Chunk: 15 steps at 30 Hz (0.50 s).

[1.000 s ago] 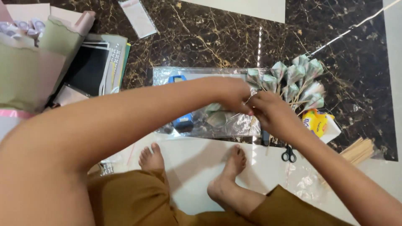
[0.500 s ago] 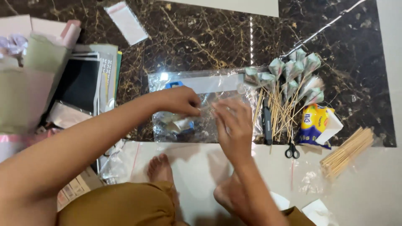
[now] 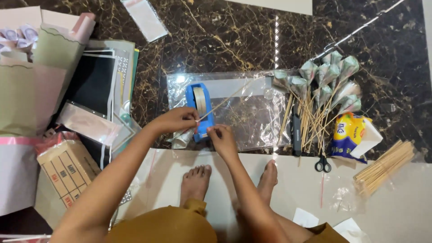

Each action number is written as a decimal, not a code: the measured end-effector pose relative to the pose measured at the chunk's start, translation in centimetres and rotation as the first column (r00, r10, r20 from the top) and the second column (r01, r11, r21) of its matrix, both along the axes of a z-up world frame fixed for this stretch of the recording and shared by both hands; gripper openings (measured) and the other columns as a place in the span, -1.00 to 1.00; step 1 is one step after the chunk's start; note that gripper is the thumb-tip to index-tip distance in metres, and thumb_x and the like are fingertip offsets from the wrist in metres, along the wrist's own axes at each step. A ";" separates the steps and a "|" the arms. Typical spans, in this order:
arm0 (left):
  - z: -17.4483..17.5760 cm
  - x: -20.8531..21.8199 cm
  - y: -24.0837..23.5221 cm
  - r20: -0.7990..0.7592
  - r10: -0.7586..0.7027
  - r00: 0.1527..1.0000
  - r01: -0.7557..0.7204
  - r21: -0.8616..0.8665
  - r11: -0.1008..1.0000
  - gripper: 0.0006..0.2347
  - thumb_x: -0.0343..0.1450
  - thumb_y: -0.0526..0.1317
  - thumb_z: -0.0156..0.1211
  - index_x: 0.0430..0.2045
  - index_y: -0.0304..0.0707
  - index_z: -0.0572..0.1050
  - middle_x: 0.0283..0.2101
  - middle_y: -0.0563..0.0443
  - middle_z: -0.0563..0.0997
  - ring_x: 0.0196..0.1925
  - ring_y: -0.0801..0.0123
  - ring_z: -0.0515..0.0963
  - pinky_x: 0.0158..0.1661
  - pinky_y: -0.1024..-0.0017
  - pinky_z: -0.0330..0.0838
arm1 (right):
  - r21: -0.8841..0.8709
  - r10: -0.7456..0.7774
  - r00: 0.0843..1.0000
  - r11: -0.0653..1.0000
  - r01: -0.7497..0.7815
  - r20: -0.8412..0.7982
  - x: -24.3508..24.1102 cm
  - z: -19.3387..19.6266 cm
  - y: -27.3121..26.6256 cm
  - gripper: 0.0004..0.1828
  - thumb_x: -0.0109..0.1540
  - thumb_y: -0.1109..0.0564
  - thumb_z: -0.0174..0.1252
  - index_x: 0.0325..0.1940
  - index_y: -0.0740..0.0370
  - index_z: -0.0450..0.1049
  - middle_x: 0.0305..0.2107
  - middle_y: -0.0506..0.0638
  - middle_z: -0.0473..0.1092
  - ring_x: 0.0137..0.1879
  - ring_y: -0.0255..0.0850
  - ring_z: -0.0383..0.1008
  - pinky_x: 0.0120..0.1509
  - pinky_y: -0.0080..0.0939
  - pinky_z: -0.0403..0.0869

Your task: The person is creating a money bouquet by folding banknotes, taping them to wooden skewers, and arranging them into a floral foam base.

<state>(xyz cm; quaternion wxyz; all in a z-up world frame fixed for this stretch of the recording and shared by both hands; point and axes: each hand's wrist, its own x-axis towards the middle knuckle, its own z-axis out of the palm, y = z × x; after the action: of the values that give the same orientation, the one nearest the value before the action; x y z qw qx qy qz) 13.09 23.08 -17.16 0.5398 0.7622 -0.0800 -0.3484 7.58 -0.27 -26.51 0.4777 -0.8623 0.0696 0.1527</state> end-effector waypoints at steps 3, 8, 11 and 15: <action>-1.1 -0.5 1.7 -0.002 0.010 1.000 -0.010 0.048 0.999 -0.78 0.29 -0.15 0.19 -0.27 -0.23 0.53 -0.34 -0.13 0.75 -0.19 0.09 0.69 -0.07 0.21 0.49 | -0.030 -0.010 0.999 1.000 0.009 -0.032 1.0 -1.3 -0.3 -0.68 0.26 -0.20 0.29 -0.13 0.03 0.67 0.07 0.05 0.42 0.24 0.14 0.46 0.35 0.02 0.43; -1.4 -1.8 2.1 -0.001 0.072 0.997 -0.072 0.025 0.997 -0.79 0.30 -0.20 0.22 -0.25 -0.25 0.54 -0.32 -0.19 0.74 -0.19 0.06 0.69 -0.05 0.21 0.50 | 0.154 -0.152 0.987 0.975 0.158 -0.048 0.1 -0.3 0.5 -0.81 0.21 -0.03 0.36 -0.19 0.07 0.68 0.07 0.05 0.43 0.29 0.05 0.40 0.39 0.00 0.35; -2.2 -2.5 1.9 0.009 0.084 0.996 -0.084 -0.004 0.996 -0.82 0.30 -0.22 0.25 -0.28 -0.24 0.57 -0.35 -0.16 0.74 -0.22 0.08 0.70 -0.08 0.24 0.53 | 0.253 -0.226 0.972 0.939 0.233 -0.057 -1.4 3.8 1.0 -0.79 0.23 0.02 0.35 -0.18 0.19 0.65 0.08 0.09 0.40 0.30 0.00 0.38 0.39 0.00 0.34; -1.8 -3.1 1.7 -0.014 0.107 0.994 -0.108 -0.041 0.993 -0.82 0.27 -0.26 0.26 -0.30 -0.26 0.57 -0.37 -0.10 0.72 -0.28 0.21 0.67 -0.13 0.31 0.54 | 0.353 -0.289 0.952 0.885 0.305 -0.099 -3.5 3.2 0.5 -0.79 0.24 0.08 0.36 -0.18 0.29 0.65 -0.01 0.08 0.41 0.12 -0.22 0.40 0.27 -0.13 0.43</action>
<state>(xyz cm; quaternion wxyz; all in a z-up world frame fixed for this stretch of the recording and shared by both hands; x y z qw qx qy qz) 10.04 24.80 -18.94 0.5741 0.7518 -0.0431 -0.3214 4.03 0.28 -23.34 0.6451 -0.7344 0.1816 0.1070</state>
